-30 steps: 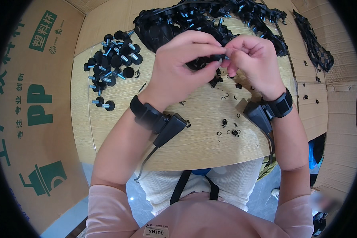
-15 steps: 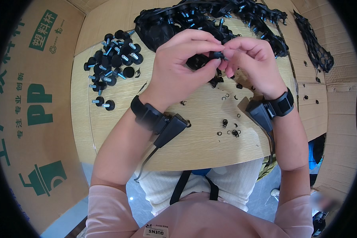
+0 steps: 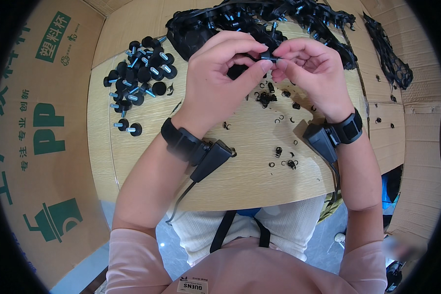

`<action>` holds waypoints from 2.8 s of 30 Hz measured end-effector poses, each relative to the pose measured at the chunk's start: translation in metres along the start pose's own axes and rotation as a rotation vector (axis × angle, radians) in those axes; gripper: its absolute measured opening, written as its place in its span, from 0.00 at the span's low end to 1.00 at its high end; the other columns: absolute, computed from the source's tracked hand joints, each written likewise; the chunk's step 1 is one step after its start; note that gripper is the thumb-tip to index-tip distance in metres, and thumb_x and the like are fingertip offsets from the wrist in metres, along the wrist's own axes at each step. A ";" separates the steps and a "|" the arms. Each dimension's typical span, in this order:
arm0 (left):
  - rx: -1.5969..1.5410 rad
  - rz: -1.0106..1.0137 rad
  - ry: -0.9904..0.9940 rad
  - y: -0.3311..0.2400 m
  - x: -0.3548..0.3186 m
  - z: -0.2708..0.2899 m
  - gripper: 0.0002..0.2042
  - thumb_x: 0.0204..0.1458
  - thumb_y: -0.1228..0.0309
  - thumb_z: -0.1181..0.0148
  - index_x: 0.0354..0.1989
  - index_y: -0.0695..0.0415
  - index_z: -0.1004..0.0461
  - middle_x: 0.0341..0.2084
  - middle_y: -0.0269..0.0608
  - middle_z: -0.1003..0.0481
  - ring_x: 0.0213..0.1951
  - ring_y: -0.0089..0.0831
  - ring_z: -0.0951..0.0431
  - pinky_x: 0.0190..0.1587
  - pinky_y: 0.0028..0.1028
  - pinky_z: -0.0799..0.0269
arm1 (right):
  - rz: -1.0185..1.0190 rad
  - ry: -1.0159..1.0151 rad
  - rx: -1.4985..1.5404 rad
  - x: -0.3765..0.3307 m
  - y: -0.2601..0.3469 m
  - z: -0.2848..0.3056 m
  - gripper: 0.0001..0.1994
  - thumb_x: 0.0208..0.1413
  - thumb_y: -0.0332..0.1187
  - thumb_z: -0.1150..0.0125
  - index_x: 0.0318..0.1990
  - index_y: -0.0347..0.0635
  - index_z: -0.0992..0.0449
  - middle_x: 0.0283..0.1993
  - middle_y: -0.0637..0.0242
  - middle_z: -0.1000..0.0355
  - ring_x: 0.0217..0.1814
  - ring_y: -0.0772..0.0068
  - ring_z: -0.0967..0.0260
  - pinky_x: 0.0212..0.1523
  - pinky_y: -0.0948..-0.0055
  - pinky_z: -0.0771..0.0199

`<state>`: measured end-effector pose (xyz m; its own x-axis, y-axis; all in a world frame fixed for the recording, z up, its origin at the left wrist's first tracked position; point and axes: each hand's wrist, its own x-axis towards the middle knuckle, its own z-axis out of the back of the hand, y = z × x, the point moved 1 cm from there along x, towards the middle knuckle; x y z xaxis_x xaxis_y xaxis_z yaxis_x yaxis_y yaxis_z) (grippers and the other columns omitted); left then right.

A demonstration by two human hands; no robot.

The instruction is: The person fits a plastic cap onto a bolt, slides a rubber ring over the threads, and then presses the assembled piece into a large black plastic frame.

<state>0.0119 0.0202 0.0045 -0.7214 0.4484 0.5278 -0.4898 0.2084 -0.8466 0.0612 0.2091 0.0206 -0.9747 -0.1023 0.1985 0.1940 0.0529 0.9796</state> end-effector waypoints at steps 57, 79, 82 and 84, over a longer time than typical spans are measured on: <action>-0.014 -0.122 0.070 0.002 0.000 0.005 0.15 0.47 0.89 0.39 0.44 0.65 0.24 0.48 0.45 0.28 0.50 0.28 0.26 0.49 0.26 0.25 | -0.172 0.066 0.037 -0.001 0.004 -0.001 0.08 0.61 0.30 0.47 0.39 0.35 0.24 0.29 0.62 0.23 0.27 0.79 0.26 0.29 0.82 0.26; 0.217 -0.256 0.133 -0.003 -0.001 0.004 0.17 0.44 0.90 0.37 0.44 0.65 0.24 0.46 0.44 0.29 0.46 0.27 0.25 0.46 0.24 0.24 | -0.049 -0.137 0.064 0.001 0.004 0.008 0.06 0.61 0.30 0.43 0.36 0.38 0.23 0.24 0.78 0.31 0.24 0.90 0.38 0.26 0.87 0.40; -0.064 -0.179 0.030 -0.004 0.000 -0.004 0.16 0.43 0.90 0.37 0.42 0.66 0.25 0.45 0.43 0.29 0.44 0.25 0.26 0.45 0.22 0.26 | -0.085 -0.069 -0.261 0.001 -0.004 0.011 0.05 0.58 0.28 0.44 0.34 0.37 0.23 0.23 0.81 0.33 0.23 0.92 0.41 0.24 0.87 0.43; -0.017 -0.145 -0.062 0.000 0.001 -0.001 0.16 0.43 0.90 0.37 0.42 0.66 0.25 0.44 0.43 0.29 0.44 0.25 0.26 0.45 0.22 0.26 | -0.191 0.119 -0.279 0.000 -0.004 0.007 0.05 0.55 0.27 0.45 0.33 0.37 0.24 0.21 0.80 0.35 0.20 0.92 0.44 0.21 0.86 0.46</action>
<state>0.0120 0.0213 0.0049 -0.6728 0.3577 0.6477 -0.5832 0.2823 -0.7617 0.0592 0.2159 0.0162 -0.9797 -0.2003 -0.0026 0.0486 -0.2503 0.9669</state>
